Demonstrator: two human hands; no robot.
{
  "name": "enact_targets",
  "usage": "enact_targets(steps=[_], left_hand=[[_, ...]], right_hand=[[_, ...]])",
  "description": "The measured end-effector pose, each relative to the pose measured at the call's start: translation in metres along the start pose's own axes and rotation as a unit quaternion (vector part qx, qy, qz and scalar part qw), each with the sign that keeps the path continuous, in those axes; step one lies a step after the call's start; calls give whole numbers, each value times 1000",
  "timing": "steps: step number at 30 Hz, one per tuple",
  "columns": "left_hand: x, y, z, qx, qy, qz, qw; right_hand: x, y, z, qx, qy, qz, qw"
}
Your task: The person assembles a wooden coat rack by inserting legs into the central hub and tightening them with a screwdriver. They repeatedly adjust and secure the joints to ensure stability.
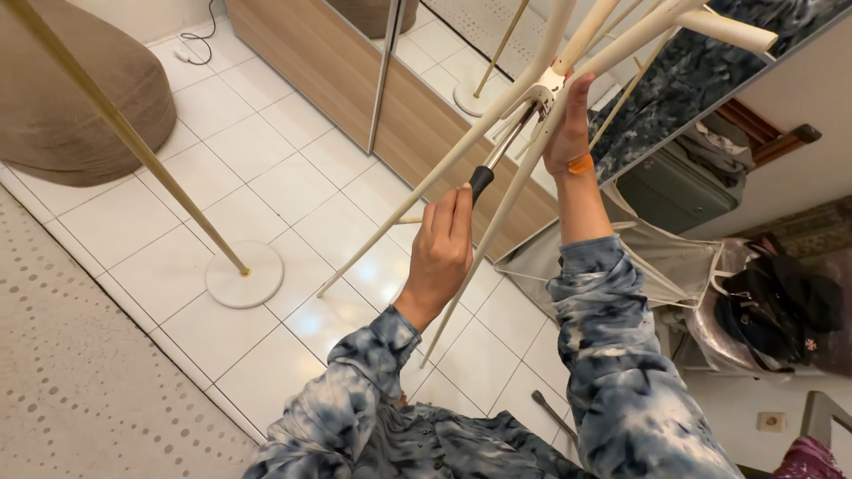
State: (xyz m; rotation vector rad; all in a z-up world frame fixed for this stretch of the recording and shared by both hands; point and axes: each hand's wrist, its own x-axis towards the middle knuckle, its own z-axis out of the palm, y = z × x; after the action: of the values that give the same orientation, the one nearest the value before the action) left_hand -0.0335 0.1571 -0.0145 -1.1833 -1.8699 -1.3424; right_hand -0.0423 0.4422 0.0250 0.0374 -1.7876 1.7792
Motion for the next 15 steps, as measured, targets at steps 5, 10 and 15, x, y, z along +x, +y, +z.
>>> enact_targets(steps=[5,10,15], left_hand=[[-6,-19,6,-27,-13,5,1000],[-2,-35,-2,-73,-30,-6,997],[4,-39,-10,-86,-67,-11,994]], right_hand=[[-3,3,5,-19,25,-5,1000],[-6,11,8,-8,51,-18,999],[-11,9,11,-9,66,2,998]])
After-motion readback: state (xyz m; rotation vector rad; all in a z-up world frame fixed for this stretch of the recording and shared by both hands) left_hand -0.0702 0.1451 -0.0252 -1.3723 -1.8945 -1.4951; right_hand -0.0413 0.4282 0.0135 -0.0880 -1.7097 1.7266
